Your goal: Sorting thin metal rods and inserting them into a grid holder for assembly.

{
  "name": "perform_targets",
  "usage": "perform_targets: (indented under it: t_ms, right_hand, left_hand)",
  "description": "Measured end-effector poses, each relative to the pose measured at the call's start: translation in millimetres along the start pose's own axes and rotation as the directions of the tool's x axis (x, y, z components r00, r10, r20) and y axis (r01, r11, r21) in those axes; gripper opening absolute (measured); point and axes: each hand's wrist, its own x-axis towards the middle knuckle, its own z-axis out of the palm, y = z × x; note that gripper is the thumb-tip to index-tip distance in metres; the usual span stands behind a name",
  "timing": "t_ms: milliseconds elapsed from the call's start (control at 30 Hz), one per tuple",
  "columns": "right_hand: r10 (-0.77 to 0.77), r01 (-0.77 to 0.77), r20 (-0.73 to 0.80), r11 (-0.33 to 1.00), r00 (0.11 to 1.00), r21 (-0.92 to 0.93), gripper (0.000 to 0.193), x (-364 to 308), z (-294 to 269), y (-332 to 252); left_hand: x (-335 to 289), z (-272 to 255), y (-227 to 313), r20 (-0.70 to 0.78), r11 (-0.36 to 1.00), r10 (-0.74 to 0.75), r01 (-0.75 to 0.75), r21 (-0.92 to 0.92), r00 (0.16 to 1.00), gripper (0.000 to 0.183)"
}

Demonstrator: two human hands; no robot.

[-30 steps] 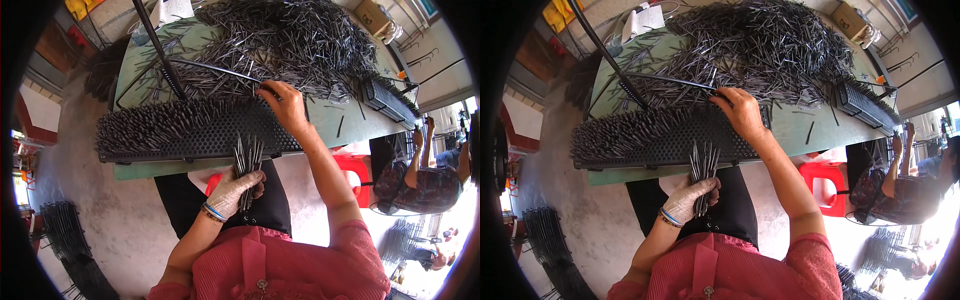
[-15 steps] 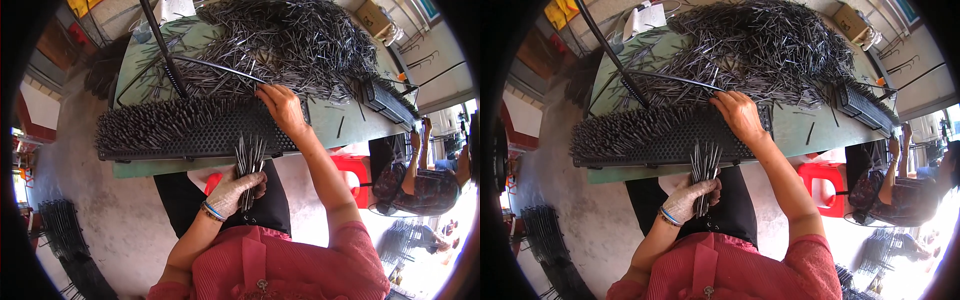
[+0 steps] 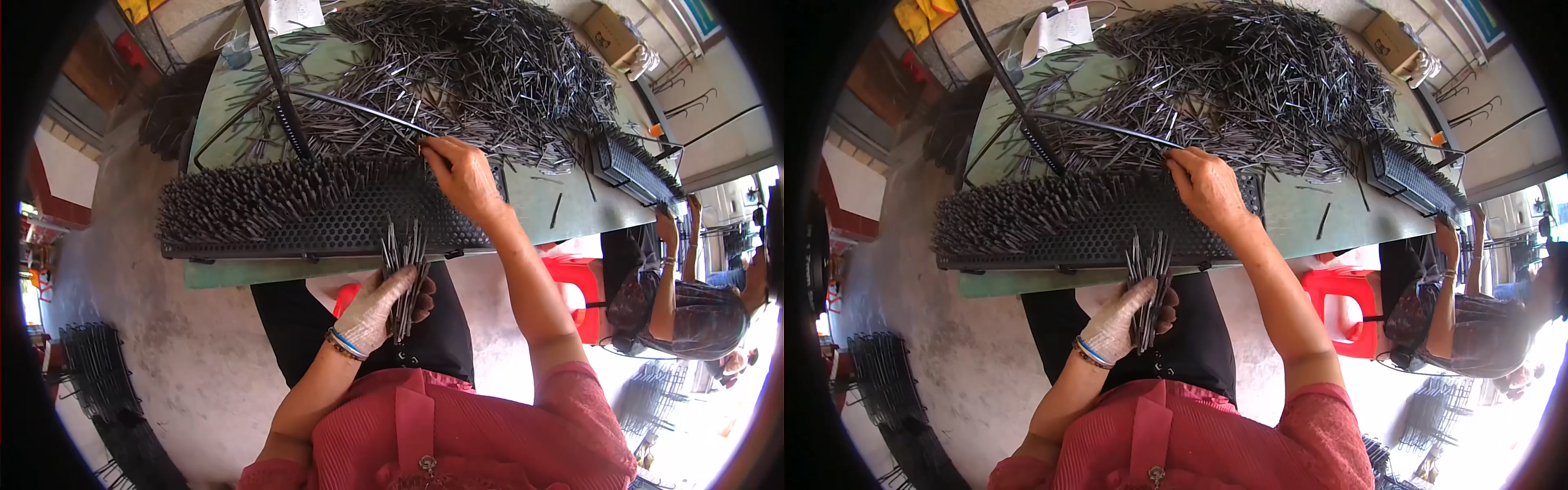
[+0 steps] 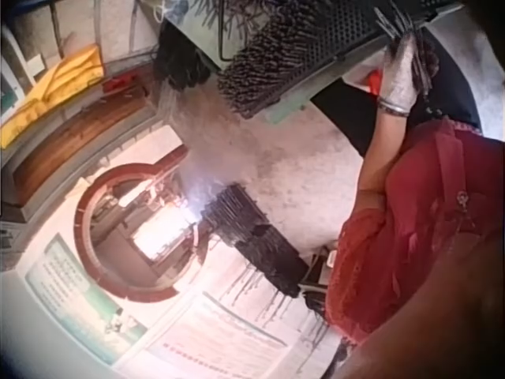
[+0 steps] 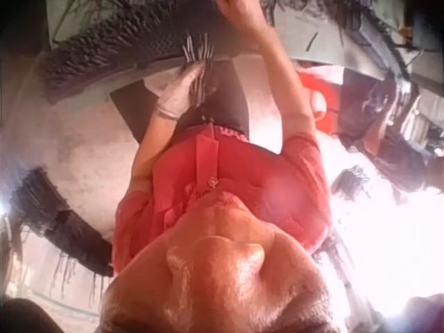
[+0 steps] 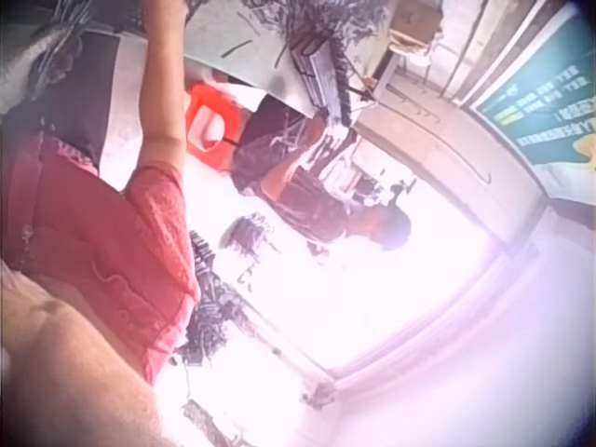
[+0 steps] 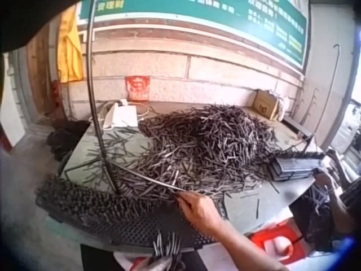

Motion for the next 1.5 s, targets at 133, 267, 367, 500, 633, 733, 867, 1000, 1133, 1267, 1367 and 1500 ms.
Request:
perform_targets:
  t_ms: [133,267,367,500,633,733,867,1000,1133,1267,1367,1500]
  right_hand:
    - [-0.015,0.02,0.1,0.998,0.995,-0.051,0.016,0.2,-2.0,0.6]
    - [-0.006,0.007,-0.05,1.0,0.999,0.022,0.016,-2.1,4.9,1.3]
    - [-0.155,0.146,-0.174,0.987,0.973,-0.061,0.015,-5.7,13.3,5.0]
    - [0.047,-0.035,-0.189,0.997,0.981,0.067,0.014,-5.1,16.2,-6.2]
    - [0.001,0.021,-0.274,0.997,0.962,0.08,0.014,-4.6,20.5,-6.9]
    - [-0.012,0.05,-0.374,0.995,0.927,0.091,0.013,-5.4,17.0,-7.1]
    - [0.029,-0.018,-0.256,0.999,0.966,0.044,0.013,-6.9,12.4,-8.7]
    - [0.016,-0.027,-0.147,0.997,0.989,-0.07,0.015,-8.2,9.3,-12.6]
    - [0.11,-0.111,-0.016,0.972,0.994,-0.208,0.017,-8.1,5.4,-19.9]
    - [0.113,-0.091,0.058,0.952,0.992,-0.293,0.017,-3.4,-1.4,-16.8]
    - [0.07,-0.047,0.071,0.957,0.995,-0.287,0.014,2.7,-5.4,-15.9]
    - [0.028,-0.033,-0.023,0.965,0.999,-0.259,0.012,12.6,-11.9,-25.8]
  left_hand:
    - [0.1,-0.9,-1.7,-0.006,0.998,0.026,-0.025,0.057,1.0,0.022]
    - [-3.0,3.0,-0.2,0.036,0.999,0.008,-0.009,0.046,0.999,0.022]
    - [-1.6,-0.4,-2.1,0.005,1.0,0.011,-0.011,0.029,1.0,0.022]
    - [-2.7,-3.9,0.4,0.014,1.0,-0.005,0.005,-0.029,1.0,0.023]
    - [-5.0,2.5,1.0,0.01,0.999,0.027,-0.028,0.046,1.0,0.022]
    - [-4.0,3.0,1.1,-0.015,0.998,0.034,-0.033,0.048,0.999,0.02]
    - [-2.6,1.1,-1.9,0.017,0.998,0.061,-0.061,0.024,0.998,0.021]
    - [2.4,-5.7,-2.3,0.036,0.995,0.066,-0.068,0.068,0.997,0.029]
    - [0.1,-11.2,-4.1,0.049,0.997,0.064,-0.066,0.031,0.997,0.029]
    - [-2.1,-10.3,0.0,0.059,0.999,0.036,-0.035,-0.022,0.998,0.027]
    - [-2.4,-6.4,3.5,0.086,0.999,0.034,-0.031,-0.034,0.996,0.026]
    - [-3.3,-1.4,6.6,0.094,0.999,0.032,-0.028,-0.04,0.995,0.023]
